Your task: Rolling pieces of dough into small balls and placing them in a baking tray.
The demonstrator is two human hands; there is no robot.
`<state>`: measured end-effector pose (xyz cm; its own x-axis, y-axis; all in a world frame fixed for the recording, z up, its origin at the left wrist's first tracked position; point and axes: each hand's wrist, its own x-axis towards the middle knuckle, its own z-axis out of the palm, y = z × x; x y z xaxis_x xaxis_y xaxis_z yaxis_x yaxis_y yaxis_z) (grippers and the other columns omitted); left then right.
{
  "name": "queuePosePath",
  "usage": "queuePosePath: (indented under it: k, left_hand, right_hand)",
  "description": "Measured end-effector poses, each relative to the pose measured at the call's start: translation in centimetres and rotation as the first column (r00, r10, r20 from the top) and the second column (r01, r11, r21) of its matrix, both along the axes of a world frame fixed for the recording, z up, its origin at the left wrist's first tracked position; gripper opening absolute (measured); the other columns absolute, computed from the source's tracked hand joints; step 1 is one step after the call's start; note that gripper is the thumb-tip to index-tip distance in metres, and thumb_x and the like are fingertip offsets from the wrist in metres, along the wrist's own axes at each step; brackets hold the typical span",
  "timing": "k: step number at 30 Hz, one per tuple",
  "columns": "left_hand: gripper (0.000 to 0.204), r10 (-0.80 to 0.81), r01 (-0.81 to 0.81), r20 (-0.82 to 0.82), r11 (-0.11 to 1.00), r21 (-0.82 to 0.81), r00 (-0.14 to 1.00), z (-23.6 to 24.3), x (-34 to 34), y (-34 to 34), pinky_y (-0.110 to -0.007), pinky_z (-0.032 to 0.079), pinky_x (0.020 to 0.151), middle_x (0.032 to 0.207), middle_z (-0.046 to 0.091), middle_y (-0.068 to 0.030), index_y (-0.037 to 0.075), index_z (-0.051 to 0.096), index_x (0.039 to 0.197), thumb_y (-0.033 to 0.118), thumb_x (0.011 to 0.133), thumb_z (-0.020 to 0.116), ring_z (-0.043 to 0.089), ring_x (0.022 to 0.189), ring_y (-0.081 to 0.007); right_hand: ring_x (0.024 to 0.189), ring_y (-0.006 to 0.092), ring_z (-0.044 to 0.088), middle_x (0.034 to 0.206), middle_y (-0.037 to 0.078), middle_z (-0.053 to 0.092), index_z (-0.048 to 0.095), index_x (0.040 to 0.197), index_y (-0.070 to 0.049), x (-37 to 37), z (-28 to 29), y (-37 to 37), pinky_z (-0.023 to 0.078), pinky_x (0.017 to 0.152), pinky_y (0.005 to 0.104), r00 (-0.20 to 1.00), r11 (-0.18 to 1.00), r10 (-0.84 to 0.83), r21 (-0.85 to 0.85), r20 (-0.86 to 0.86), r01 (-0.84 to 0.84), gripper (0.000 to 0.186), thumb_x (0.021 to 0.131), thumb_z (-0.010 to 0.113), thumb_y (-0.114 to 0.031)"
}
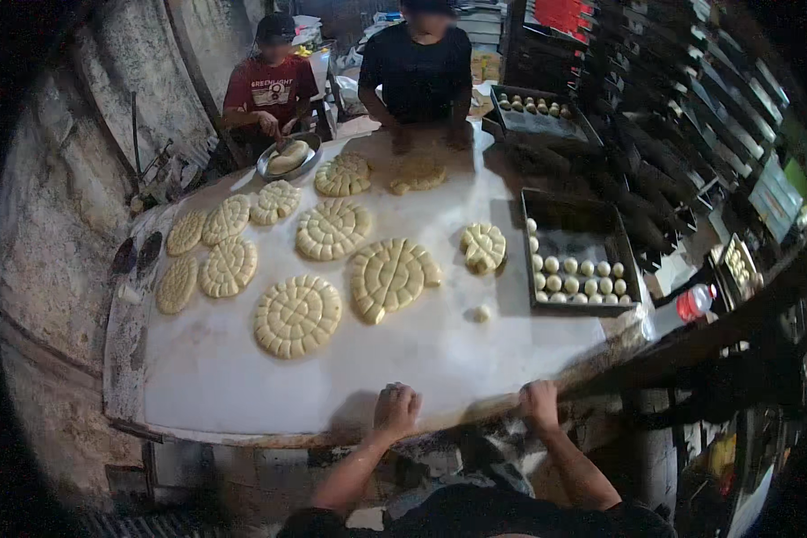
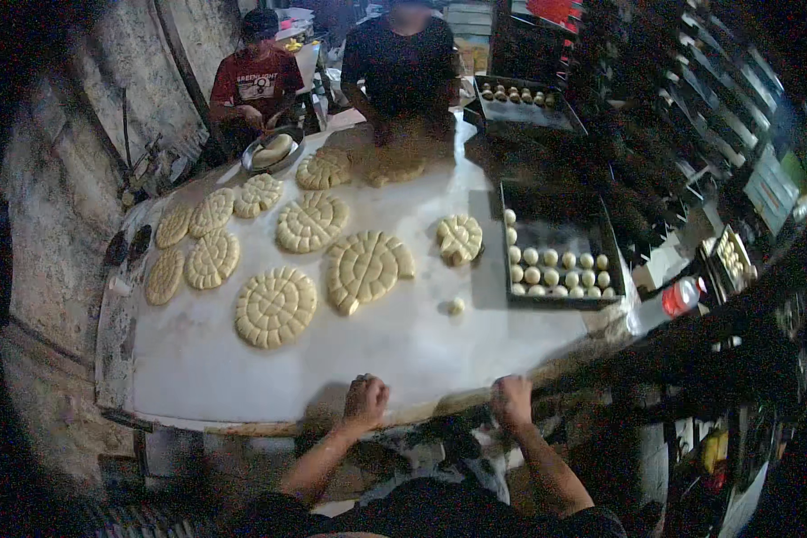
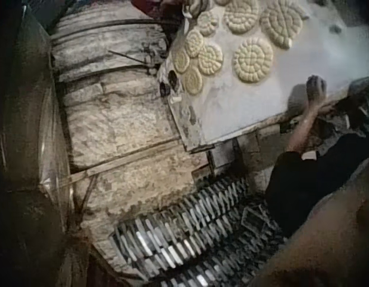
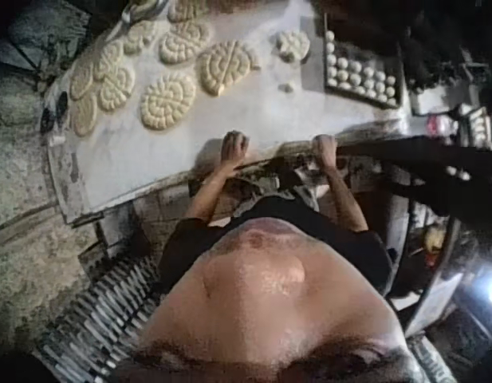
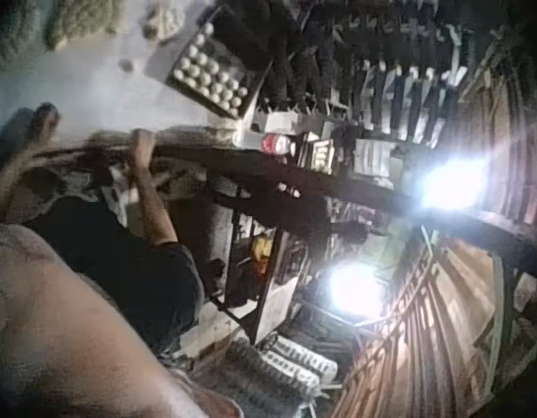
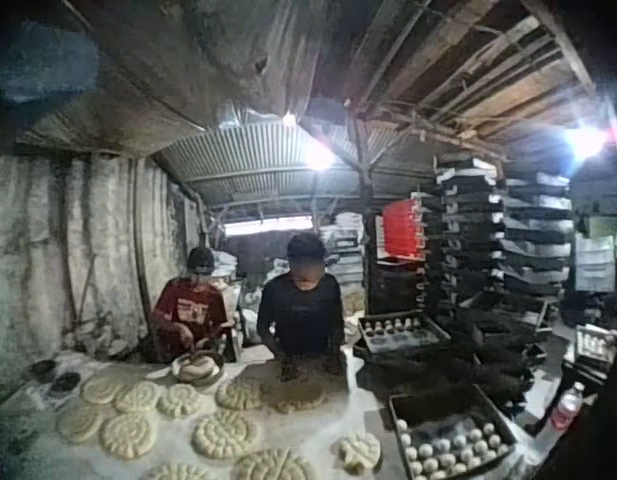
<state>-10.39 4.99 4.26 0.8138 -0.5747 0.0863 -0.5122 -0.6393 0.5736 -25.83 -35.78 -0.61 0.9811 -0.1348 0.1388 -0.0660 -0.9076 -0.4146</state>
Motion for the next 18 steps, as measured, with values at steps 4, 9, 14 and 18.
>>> queuePosePath:
  k: [4, 9, 14, 18]
  left_hand:
    - [0.018, 0.127, -0.136, 0.309, 0.991, 0.008, 0.942, -2.0, 7.2, -7.7, -0.057, 0.043, 0.096, 0.114, 0.062, -0.0189, 0.007, 0.061, 0.109, 0.023, 0.101, 0.059, 0.057, 0.106, -0.0420]
    - [0.027, 0.280, -0.302, 0.153, 0.942, 0.147, 0.948, -3.6, 1.6, -17.1, -0.059, 0.040, 0.112, 0.128, 0.061, -0.0201, 0.005, 0.062, 0.121, 0.021, 0.099, 0.061, 0.056, 0.122, -0.0436]
    - [0.027, 0.194, -0.151, -0.205, 0.966, 0.209, 0.959, -0.6, -4.5, -11.3, -0.062, 0.045, 0.109, 0.131, 0.062, -0.0219, 0.002, 0.066, 0.113, 0.018, 0.091, 0.067, 0.057, 0.127, -0.0443]
    - [0.014, 0.494, -0.588, 0.337, 0.753, 0.296, 0.802, 0.1, 4.8, -8.6, -0.053, 0.055, 0.086, 0.100, 0.068, -0.0130, 0.006, 0.063, 0.092, 0.019, 0.095, 0.067, 0.064, 0.104, -0.0379]
  right_hand:
    - [0.130, 0.0479, 0.045, 0.133, 0.026, 0.053, 0.054, 0.140, -0.004, 8.9, -2.4, -2.8, 0.037, 0.112, 0.0606, 0.958, 0.956, 0.207, -0.170, -0.197, -0.241, 0.047, 0.095, 0.057, -0.018]
    - [0.145, 0.0535, 0.038, 0.151, 0.032, 0.049, 0.052, 0.145, 0.001, 15.0, -3.0, 4.8, 0.027, 0.123, 0.0615, 0.997, 0.969, -0.072, 0.238, 0.038, 0.061, 0.050, 0.098, 0.048, -0.016]
    - [0.132, 0.0479, 0.048, 0.142, 0.026, 0.054, 0.063, 0.133, -0.005, 8.6, 0.7, 1.0, 0.039, 0.113, 0.0608, 0.700, 0.738, 0.650, 0.024, -0.295, -0.675, 0.043, 0.092, 0.058, -0.020]
    - [0.128, 0.0511, 0.051, 0.138, 0.030, 0.055, 0.059, 0.139, -0.002, 15.2, -0.4, -4.8, 0.035, 0.118, 0.0634, 0.825, 0.842, 0.423, -0.176, -0.374, -0.511, 0.049, 0.093, 0.055, -0.019]
